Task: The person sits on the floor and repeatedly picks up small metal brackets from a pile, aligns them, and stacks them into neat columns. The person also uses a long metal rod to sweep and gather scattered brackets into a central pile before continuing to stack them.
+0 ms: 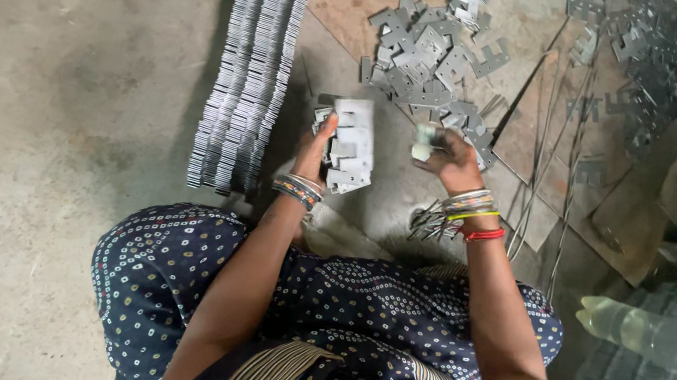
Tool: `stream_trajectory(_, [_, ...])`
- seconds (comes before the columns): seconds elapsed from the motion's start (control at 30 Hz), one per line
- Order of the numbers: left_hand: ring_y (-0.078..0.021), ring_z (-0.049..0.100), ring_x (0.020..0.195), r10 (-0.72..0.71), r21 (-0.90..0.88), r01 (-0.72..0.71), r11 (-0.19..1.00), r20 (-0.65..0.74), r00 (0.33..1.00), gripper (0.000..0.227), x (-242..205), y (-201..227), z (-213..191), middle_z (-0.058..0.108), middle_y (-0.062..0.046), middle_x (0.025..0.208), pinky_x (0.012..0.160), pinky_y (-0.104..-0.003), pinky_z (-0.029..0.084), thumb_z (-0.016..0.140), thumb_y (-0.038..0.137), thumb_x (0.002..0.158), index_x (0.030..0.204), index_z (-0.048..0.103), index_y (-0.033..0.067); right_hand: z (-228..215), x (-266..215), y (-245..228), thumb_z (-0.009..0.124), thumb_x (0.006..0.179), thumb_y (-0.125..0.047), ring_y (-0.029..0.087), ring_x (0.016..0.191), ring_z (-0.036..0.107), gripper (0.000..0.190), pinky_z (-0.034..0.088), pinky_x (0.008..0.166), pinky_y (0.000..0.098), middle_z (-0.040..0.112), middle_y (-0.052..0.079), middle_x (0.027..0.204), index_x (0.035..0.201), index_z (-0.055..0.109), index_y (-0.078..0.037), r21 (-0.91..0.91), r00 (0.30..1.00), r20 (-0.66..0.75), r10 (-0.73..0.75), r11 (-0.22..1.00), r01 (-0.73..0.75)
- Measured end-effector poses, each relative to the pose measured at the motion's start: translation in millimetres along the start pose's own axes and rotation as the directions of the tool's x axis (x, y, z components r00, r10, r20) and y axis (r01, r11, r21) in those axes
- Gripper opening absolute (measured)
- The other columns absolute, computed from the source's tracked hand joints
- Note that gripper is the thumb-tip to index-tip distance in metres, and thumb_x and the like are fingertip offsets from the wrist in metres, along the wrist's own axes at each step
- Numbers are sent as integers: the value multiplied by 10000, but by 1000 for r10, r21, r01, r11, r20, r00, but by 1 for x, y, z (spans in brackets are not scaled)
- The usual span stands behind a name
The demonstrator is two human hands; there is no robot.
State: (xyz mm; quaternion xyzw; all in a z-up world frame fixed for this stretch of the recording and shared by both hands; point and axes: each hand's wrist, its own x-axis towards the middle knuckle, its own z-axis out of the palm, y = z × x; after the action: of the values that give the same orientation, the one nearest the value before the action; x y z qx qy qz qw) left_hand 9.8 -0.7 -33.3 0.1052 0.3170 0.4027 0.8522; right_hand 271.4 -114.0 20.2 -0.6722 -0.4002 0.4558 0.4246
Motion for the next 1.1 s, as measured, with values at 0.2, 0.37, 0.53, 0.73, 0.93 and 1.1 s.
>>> stream_trajectory(0.2, [-176,713,794,34,260,-13,966,-74,997,500,-7,3,-2,712,-41,938,681,-370,604,868,243,692,1118,660,85,-15,-44,60,856,708,-326,393,1286,494,645,451,1078,462,556,183,1385,1265,664,-63,-944,982,131,138,320,80])
stream_trajectory(0.37, [-182,677,803,40,286,-37,958,-4,999,464,-9,6,2,702,-46,933,708,-370,565,861,252,729,1105,688,44,-65,-78,110,864,659,-308,405,1319,462,588,431,1084,455,564,180,1380,1193,722,-107,-941,970,193,150,307,140])
stream_trajectory(0.53, [-164,688,803,-14,273,53,960,-142,990,449,-14,6,2,708,-22,915,713,-375,574,843,244,691,1076,647,121,-99,-84,125,709,782,-198,359,1296,551,511,493,1098,432,621,171,1367,1276,684,-65,-857,986,-145,-83,508,-83])
stream_trajectory(0.73, [-160,678,807,79,289,-73,954,-7,997,407,-16,11,7,703,-18,919,726,-346,560,833,248,720,1066,698,82,-81,-91,118,601,873,-188,369,1336,539,335,491,1068,418,609,154,1358,1167,746,-120,-943,924,73,374,-274,186])
stream_trajectory(0.93, [-161,674,803,62,261,-44,964,-60,996,401,-13,9,6,712,-26,926,718,-347,553,849,217,715,1059,704,72,-92,-86,105,573,867,-97,359,1280,555,478,480,1100,461,604,174,1372,1336,653,-138,-918,954,-290,78,258,-300])
stream_trajectory(1.1, [-165,669,782,70,254,-52,966,-62,996,399,-15,9,10,710,-28,919,694,-348,552,849,213,710,1053,703,69,-93,-58,108,614,843,-95,371,1269,576,430,454,1039,527,620,124,1366,1259,687,-179,-975,960,-198,-199,144,-171])
